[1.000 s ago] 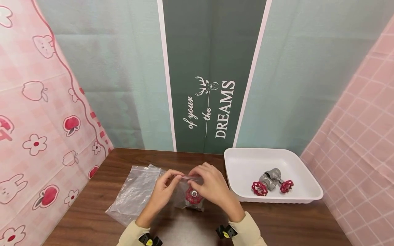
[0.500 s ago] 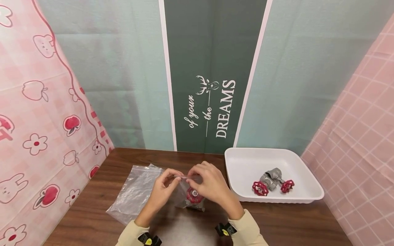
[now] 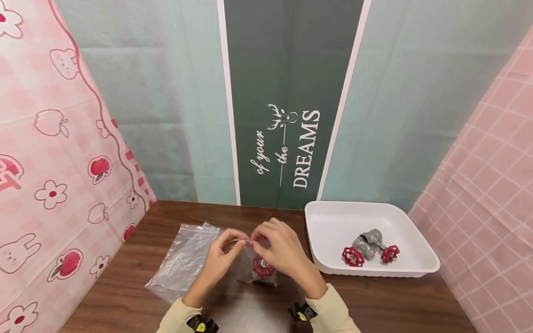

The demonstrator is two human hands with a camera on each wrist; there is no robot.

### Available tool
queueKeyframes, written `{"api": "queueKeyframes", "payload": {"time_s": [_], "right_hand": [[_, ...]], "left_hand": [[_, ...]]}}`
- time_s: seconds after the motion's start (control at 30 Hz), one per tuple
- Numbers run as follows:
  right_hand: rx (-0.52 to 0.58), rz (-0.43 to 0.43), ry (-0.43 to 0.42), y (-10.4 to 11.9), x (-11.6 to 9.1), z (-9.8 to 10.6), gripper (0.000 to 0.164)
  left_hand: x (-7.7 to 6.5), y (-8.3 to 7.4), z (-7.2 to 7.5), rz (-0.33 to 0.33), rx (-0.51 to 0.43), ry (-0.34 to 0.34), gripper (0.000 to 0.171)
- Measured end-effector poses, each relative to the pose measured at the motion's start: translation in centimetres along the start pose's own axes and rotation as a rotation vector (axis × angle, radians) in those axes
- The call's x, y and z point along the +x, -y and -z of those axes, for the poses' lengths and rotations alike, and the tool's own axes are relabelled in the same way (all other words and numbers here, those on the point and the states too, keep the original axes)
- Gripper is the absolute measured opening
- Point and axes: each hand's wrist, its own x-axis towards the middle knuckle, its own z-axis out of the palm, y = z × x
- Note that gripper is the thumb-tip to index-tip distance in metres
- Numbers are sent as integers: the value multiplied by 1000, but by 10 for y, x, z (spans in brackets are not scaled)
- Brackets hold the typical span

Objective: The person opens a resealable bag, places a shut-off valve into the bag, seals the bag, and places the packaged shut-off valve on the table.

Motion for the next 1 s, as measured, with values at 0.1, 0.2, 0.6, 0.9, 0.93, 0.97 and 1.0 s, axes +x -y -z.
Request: {"api": "queueKeyframes", "payload": {"time_s": [0.1, 0.2, 0.6, 0.9, 0.93, 0.97, 1.0], "right_hand": [[6, 6, -8, 0, 0, -2, 17], [2, 9, -16, 0, 1, -4, 18], [-5, -17, -32, 2, 0, -8, 20], [-4, -57, -33, 4, 0, -9, 22], [-5, -57, -36, 4, 0, -9, 22], [-6, -56, -40, 5, 0, -9, 22], [-4, -53, -45, 5, 0, -10, 23]], "left_hand": [[0, 0, 0, -8, -4, -11, 8], [0, 1, 0, -14, -2, -15, 7], [0, 0, -1, -8, 38, -13, 8], [0, 4, -2, -22, 64, -25, 11], [0, 4, -2, -28, 71, -26, 12], [1, 4, -2, -27, 74, -27, 13], [1, 4, -2, -24, 76, -29, 13]]}}
